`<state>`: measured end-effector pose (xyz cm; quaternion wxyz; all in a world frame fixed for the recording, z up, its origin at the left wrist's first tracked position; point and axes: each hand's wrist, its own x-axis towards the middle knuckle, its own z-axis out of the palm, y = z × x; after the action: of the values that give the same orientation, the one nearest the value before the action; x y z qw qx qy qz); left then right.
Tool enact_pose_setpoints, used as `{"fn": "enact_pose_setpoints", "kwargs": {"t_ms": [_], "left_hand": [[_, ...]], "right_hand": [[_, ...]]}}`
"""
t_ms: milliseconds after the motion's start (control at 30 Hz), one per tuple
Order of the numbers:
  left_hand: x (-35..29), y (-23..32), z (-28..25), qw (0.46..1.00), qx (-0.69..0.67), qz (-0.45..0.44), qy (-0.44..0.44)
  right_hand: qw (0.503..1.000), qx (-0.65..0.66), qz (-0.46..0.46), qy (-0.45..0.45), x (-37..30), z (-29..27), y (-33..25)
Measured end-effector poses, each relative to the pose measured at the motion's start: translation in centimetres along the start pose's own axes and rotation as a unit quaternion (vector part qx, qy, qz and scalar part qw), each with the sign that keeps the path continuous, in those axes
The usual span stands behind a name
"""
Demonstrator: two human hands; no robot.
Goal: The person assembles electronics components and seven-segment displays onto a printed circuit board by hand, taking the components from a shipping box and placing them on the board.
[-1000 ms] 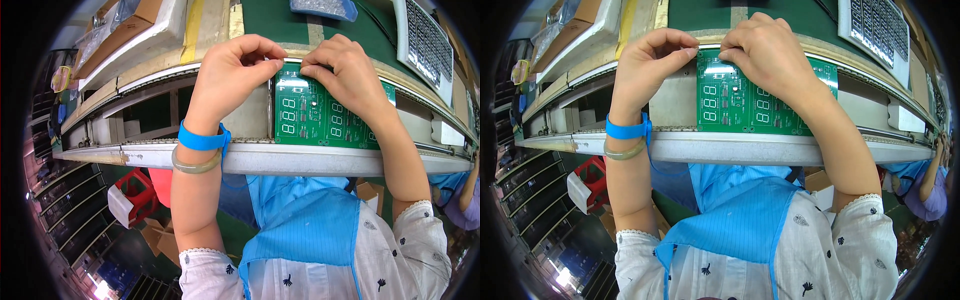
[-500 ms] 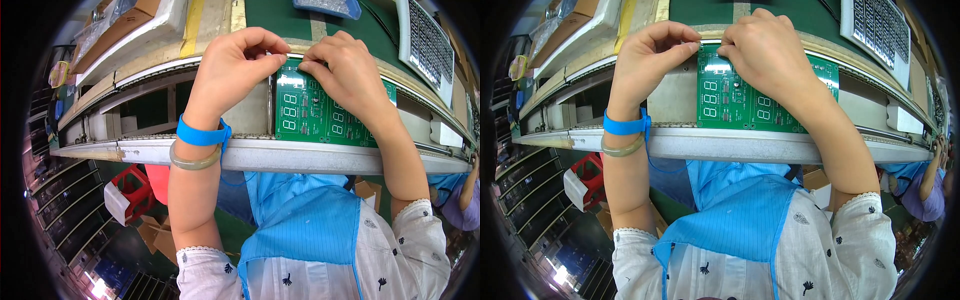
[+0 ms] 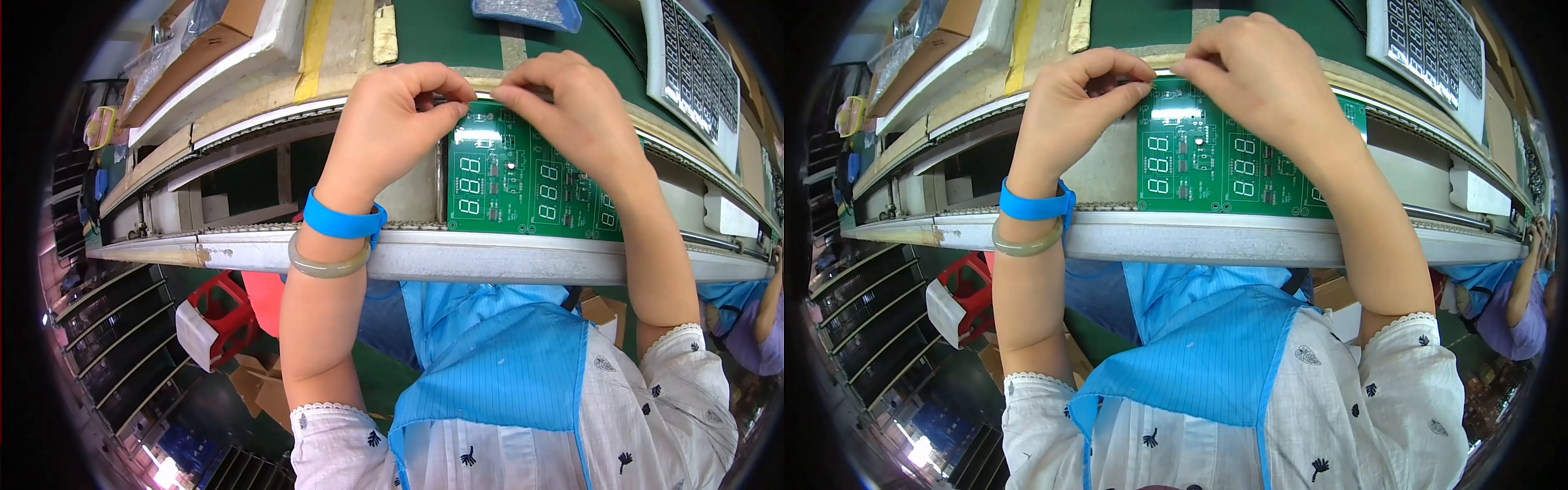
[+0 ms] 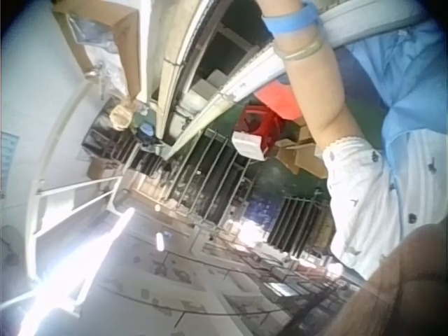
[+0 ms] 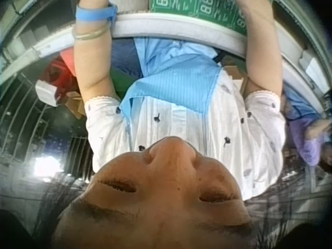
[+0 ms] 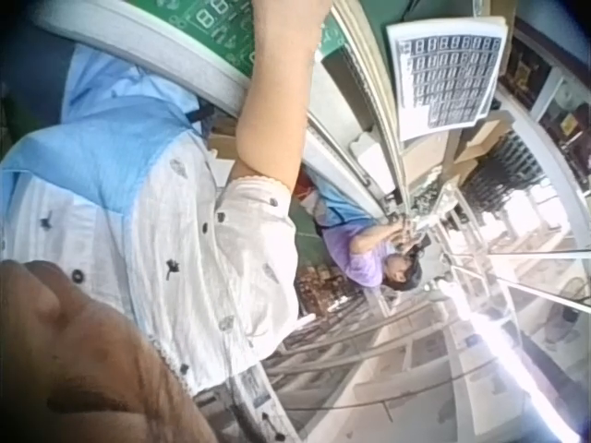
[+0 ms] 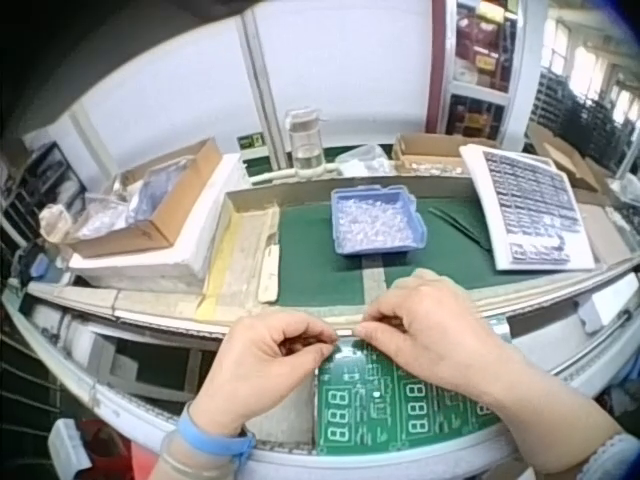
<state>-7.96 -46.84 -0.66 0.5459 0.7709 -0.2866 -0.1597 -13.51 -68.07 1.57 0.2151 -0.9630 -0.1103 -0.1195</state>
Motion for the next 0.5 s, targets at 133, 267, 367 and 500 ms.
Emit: {"fn": "enact_pose_setpoints", "kwargs": {"t_ms": [133,267,367,500], "left_hand": [[0.3,0.1,0.5,0.997,0.074,0.026,0.001],[0.4,0.6,1.1,0.993,0.104,0.062,0.017],[0.4,0.9,1.4,0.989,0.120,0.079,0.021],[0.6,1.1,1.5,0.981,0.161,0.109,0.014]], "right_hand": [[0.992,0.091,0.092,-0.006,-0.2,-0.6,0.8],[0.990,0.095,0.099,-0.018,-0.4,-0.4,1.4],[0.992,0.098,0.083,-0.010,-0.4,-0.3,1.5],[0.993,0.096,0.070,-0.002,-0.5,-0.3,1.8]]}}
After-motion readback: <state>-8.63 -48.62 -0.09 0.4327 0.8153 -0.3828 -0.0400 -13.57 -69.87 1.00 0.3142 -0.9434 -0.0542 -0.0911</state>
